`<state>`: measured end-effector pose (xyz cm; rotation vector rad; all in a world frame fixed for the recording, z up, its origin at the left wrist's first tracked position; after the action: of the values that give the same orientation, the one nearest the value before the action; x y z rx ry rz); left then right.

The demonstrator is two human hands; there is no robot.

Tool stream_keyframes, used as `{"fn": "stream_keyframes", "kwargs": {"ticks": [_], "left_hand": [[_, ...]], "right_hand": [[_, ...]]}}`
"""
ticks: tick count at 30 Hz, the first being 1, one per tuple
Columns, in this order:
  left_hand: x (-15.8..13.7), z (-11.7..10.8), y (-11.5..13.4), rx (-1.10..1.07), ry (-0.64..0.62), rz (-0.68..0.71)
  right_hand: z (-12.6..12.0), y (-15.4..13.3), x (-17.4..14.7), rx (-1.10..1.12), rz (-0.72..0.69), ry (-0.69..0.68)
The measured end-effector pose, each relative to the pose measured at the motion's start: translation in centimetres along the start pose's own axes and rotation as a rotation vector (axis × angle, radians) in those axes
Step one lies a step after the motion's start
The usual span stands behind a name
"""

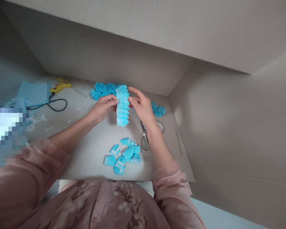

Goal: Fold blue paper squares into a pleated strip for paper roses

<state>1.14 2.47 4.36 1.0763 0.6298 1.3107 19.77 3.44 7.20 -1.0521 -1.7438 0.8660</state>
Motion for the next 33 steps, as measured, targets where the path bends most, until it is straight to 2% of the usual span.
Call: {"fn": "stream_keyframes", "kwargs": {"ticks": [7, 12, 16, 24, 28, 33], "left_hand": [[0.09, 0.05, 0.32, -0.049, 0.039, 0.007], [-0.01, 0.40, 0.37, -0.069, -0.027, -0.061], [-0.06, 0.20, 0.16, -0.020, -0.054, -0.049], [0.04, -0.11, 0.29, 0.014, 0.048, 0.018], [0.00, -0.05, 0.59, -0.021, 0.081, 0.039], [-0.15, 0.19, 0.88, -0.044, 0.073, 0.026]], "right_hand": [[0.29, -0.10, -0.18, 0.003, -0.016, -0.089], [0.07, 0.11, -0.03, -0.025, -0.014, -0.018], [0.07, 0.10, -0.01, -0.029, -0.010, -0.030], [-0.21, -0.31, -0.19, 0.019, 0.072, -0.010], [-0.12, -0.57, -0.28, 0.030, 0.096, -0.078], [0.19, -0.10, -0.11, 0.003, 0.065, -0.071]]}}
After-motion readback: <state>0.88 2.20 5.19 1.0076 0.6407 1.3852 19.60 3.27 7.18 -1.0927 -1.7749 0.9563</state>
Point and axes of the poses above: each hand's wrist, its own x-axis towards the middle knuckle, its own z-axis out of the palm, y = z × x, the point moved 1 cm from there along x, towards the middle knuckle, and after that the axes turned 7 degrees about -x, right-handed, at the moved point
